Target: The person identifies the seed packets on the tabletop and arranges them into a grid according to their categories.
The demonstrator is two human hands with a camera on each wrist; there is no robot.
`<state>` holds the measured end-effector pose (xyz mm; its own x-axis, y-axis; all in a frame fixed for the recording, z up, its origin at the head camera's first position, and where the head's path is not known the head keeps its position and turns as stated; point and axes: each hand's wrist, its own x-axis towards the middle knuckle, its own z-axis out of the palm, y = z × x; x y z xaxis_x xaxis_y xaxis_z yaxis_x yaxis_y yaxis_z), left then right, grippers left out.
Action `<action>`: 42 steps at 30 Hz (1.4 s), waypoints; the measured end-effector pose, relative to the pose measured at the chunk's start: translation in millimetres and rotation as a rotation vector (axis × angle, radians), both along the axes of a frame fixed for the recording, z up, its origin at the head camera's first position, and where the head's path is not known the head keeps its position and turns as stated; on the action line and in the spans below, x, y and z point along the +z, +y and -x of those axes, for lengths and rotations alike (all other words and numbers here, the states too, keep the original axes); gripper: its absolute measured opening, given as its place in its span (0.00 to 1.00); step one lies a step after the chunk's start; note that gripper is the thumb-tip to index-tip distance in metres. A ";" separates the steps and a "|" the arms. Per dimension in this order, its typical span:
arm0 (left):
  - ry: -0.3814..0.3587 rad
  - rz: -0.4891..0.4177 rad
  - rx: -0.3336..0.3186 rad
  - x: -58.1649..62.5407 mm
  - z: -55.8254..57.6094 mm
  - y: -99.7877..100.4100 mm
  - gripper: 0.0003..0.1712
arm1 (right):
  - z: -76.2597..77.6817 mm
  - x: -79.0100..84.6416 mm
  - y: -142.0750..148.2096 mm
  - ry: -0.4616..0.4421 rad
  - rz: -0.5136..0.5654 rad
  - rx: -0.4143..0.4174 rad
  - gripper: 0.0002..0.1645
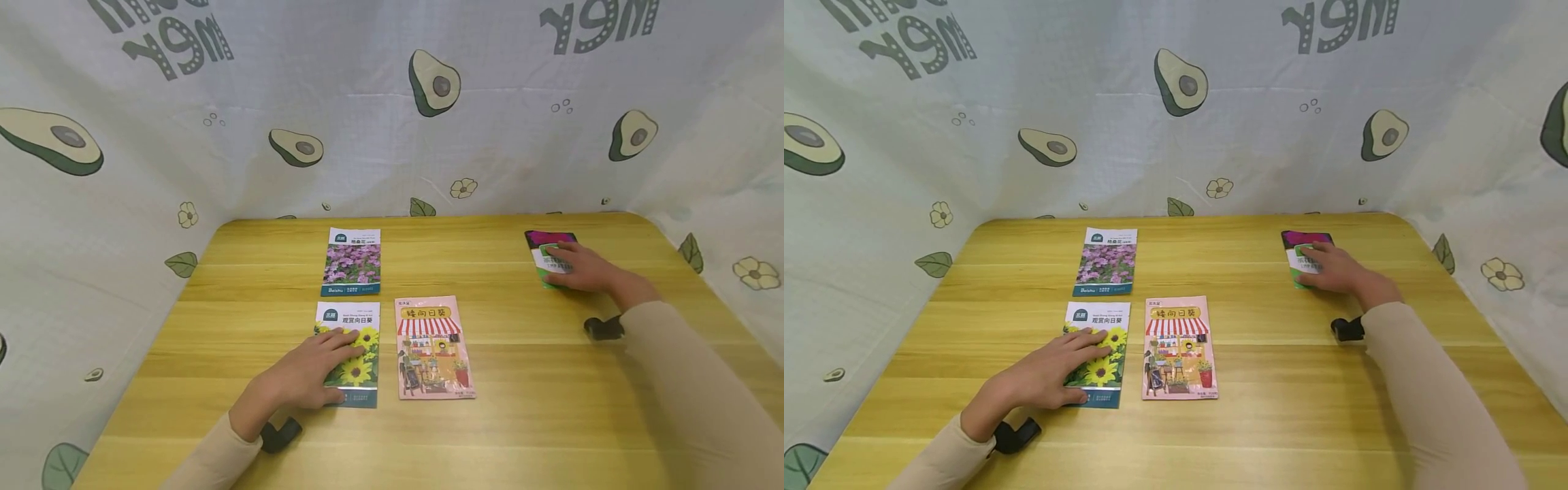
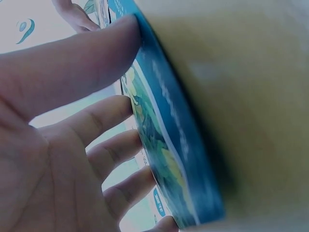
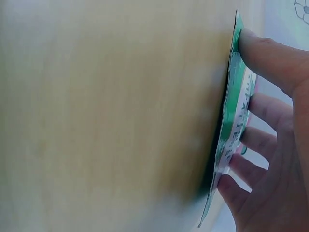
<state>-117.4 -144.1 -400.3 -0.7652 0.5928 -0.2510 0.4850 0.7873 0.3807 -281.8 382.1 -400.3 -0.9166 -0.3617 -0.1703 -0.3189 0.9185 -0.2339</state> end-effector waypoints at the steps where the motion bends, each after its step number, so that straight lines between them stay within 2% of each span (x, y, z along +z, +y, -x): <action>1: 0.000 0.000 0.000 0.3 -0.1 0.0 0.41 | 0.1 -0.3 -1.1 0.000 0.003 0.004 0.48; 11: 0.000 0.001 0.002 0.5 -0.3 -0.4 0.41 | -0.9 0.2 -15.0 0.029 -0.039 0.007 0.46; 16: 0.001 0.005 0.002 0.3 0.2 0.0 0.41 | -1.5 1.0 -19.4 0.035 -0.027 -0.001 0.45; 24: -0.004 0.011 0.005 0.2 1.3 -0.1 0.42 | 0.4 -0.9 -20.4 0.005 -0.011 -0.029 0.45; 42: -0.011 0.012 0.013 1.3 0.2 -0.4 0.41 | -1.2 1.5 -32.6 0.021 0.003 0.020 0.44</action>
